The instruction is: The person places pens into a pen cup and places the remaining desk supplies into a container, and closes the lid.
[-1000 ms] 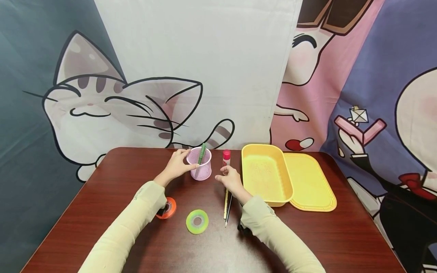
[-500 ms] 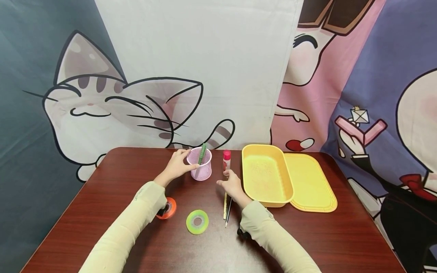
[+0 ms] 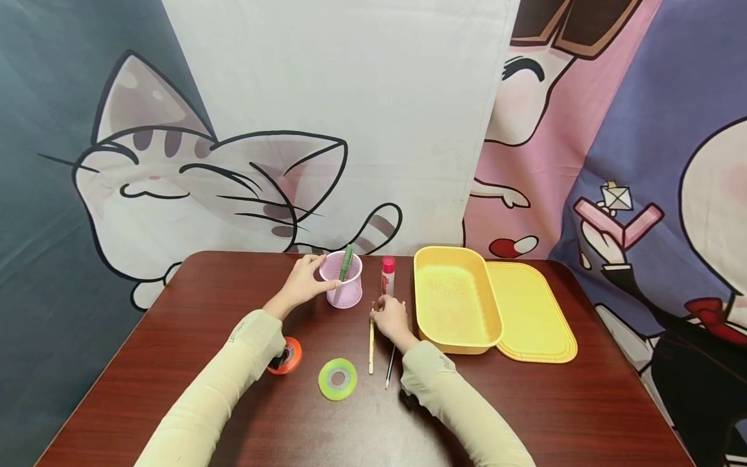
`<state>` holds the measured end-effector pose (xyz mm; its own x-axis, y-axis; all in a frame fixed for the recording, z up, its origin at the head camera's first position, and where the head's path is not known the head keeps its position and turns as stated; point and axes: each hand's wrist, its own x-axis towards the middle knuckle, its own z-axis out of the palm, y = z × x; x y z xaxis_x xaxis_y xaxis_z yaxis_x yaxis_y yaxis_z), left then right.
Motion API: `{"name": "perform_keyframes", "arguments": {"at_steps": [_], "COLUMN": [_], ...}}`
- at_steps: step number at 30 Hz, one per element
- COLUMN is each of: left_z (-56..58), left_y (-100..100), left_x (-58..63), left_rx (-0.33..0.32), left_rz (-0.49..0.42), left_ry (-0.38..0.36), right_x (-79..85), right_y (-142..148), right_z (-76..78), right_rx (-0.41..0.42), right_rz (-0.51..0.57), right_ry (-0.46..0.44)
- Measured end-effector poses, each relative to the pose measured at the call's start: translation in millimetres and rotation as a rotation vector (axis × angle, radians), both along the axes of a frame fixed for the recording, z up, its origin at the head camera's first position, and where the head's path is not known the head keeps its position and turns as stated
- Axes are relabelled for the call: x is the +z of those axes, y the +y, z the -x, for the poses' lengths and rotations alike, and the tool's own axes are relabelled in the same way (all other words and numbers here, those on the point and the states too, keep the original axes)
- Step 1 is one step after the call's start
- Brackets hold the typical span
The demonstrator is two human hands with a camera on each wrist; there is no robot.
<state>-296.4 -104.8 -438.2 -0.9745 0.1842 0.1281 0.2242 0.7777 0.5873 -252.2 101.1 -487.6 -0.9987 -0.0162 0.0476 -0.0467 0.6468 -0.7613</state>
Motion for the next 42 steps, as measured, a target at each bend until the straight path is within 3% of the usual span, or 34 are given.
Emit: {"name": "perform_keyframes", "arguments": {"at_steps": [10, 20, 37, 42], "left_z": [-0.4, 0.4, 2.2, 2.4], "left_y": [-1.3, -0.2, -1.1, -2.1], "left_x": [0.2, -1.1, -2.5, -2.7], "left_rx": [-0.002, 0.000, 0.002, 0.001], "left_rz": [-0.004, -0.005, -0.011, -0.006], "left_ry": [0.002, -0.012, -0.019, -0.023], "right_x": [-2.3, -3.1, -0.8, 0.2], "right_y": [-11.5, -21.9, -20.6, -19.9], "right_z": [9.8, 14.6, 16.3, 15.4], "right_rx": [0.002, 0.040, 0.016, -0.005], "right_rz": [-0.176, -0.206, -0.197, -0.066], "right_ry": [-0.028, -0.060, -0.064, -0.126]}}
